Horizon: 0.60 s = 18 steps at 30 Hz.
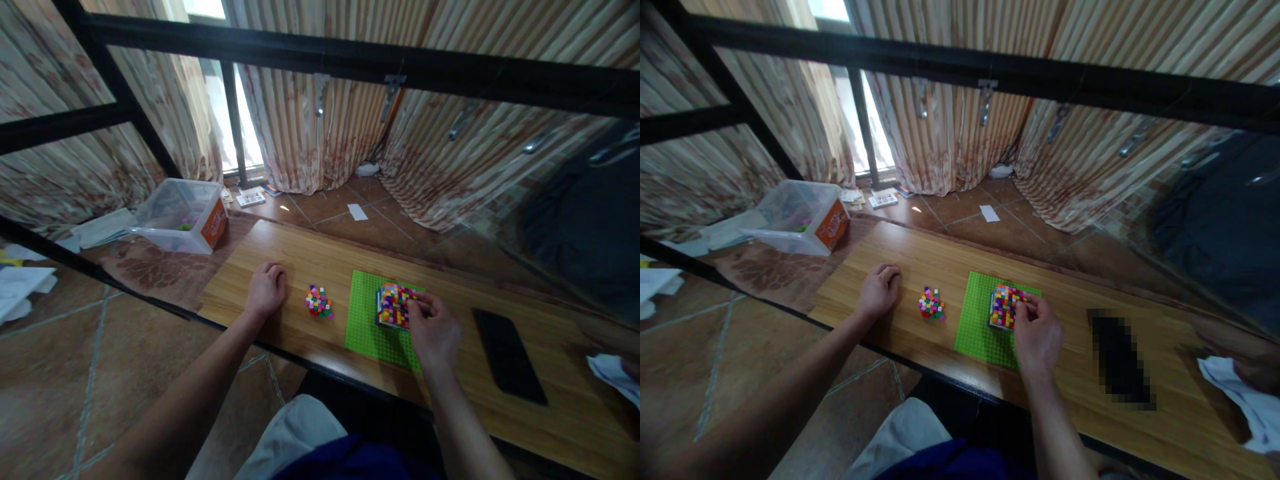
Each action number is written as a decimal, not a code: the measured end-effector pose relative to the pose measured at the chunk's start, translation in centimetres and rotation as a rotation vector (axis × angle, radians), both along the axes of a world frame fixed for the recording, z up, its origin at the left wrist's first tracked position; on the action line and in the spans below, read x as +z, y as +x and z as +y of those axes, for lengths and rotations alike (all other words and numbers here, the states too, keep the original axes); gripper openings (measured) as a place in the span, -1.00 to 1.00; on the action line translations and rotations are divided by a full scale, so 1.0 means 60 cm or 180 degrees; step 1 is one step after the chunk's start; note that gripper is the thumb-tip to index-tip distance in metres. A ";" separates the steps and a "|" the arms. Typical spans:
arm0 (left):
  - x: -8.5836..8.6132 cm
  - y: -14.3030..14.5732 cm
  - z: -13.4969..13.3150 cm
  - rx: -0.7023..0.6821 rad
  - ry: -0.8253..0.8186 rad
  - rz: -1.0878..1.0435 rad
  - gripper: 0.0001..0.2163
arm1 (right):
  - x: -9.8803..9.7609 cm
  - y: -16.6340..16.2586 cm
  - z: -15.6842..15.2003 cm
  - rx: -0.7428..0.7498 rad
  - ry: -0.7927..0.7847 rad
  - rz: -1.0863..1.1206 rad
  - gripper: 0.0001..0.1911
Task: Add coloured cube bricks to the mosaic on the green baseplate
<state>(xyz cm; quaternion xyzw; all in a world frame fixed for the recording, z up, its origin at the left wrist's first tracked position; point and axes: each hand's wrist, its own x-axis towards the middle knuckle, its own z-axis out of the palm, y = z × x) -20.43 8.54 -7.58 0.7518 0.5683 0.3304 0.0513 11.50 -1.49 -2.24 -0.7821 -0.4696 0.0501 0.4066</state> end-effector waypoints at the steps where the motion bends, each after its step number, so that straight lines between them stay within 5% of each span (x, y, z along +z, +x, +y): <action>1: 0.001 0.001 -0.001 -0.0012 -0.0003 -0.0014 -0.84 | 0.001 -0.006 -0.003 -0.0008 0.0089 -0.0090 -0.59; 5: 0.005 0.003 -0.004 -0.0041 -0.0060 -0.0086 -0.84 | 0.001 -0.054 -0.020 0.0508 0.0319 -0.0436 -0.66; 10: 0.006 0.003 -0.005 -0.0004 -0.0114 -0.0082 -0.84 | -0.026 -0.135 -0.034 0.1493 -0.0045 -0.0561 -0.71; 18: 0.006 0.003 -0.005 0.0003 -0.0111 -0.0072 -0.84 | -0.068 -0.181 -0.018 0.1564 -0.0351 -0.0937 -0.80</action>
